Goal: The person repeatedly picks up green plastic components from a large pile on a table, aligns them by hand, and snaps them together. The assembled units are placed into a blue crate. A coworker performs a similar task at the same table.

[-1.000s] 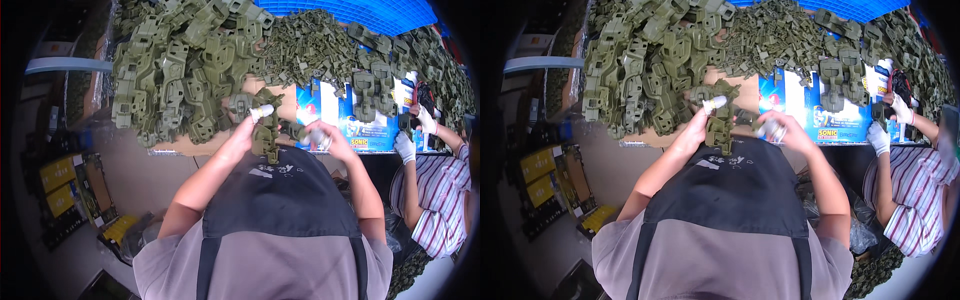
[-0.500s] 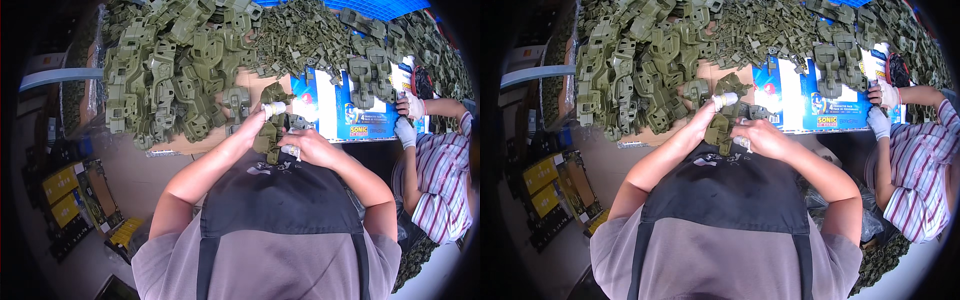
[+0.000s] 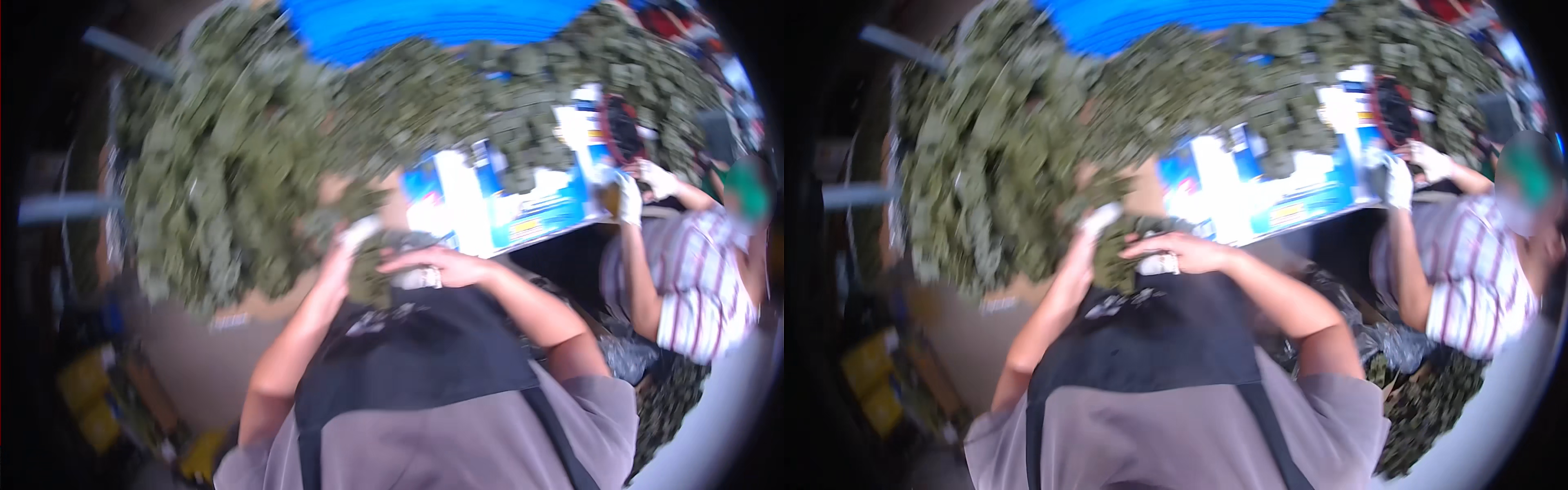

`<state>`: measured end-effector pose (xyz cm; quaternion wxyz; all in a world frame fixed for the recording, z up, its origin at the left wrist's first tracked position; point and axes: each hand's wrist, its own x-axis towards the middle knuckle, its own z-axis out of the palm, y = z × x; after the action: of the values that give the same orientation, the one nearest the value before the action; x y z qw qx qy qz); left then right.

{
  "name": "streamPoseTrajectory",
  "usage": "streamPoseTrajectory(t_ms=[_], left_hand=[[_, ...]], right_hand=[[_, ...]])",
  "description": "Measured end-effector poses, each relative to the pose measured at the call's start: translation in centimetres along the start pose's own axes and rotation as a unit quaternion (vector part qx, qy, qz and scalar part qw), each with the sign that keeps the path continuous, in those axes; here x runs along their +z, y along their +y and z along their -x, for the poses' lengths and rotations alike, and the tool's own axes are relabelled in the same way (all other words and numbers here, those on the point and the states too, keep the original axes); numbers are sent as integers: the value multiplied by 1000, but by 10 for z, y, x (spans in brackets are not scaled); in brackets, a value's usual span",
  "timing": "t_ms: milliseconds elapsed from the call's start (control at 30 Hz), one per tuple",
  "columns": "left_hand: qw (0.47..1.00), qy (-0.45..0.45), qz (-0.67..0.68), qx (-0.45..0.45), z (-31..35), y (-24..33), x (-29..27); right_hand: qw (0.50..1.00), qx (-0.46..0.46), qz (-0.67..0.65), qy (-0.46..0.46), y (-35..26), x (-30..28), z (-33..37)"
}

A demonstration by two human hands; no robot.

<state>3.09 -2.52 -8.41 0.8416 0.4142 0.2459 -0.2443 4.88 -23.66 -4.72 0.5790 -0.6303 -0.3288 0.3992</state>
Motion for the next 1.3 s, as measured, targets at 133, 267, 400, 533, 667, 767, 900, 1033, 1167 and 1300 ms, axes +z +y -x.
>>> streamPoseTrajectory(t_ms=[133,267,400,533,667,767,900,1033,1167,1300], left_hand=[[990,-14,134,42,-14,19,-46],[994,22,17,106,-20,24,-61],[970,19,-49,236,-17,12,-56],[980,6,-35,197,2,14,7],[961,36,-58,267,5,16,21],[961,65,-48,265,8,16,18],[966,47,-28,253,16,23,25],[955,10,21,296,26,24,18],[729,158,-356,563,48,63,27],[484,-130,-816,289,60,73,74]], right_hand=[[858,66,478,175,90,-3,24],[916,83,328,213,124,0,34],[915,9,-188,356,57,6,30],[942,-36,-6,334,5,27,-9],[958,70,97,261,-16,37,-16],[951,99,200,215,-27,31,-15],[915,40,-289,278,4,21,-12],[852,95,-456,239,14,28,-11],[955,66,16,288,-3,-4,9],[966,73,165,186,-42,-5,22]])
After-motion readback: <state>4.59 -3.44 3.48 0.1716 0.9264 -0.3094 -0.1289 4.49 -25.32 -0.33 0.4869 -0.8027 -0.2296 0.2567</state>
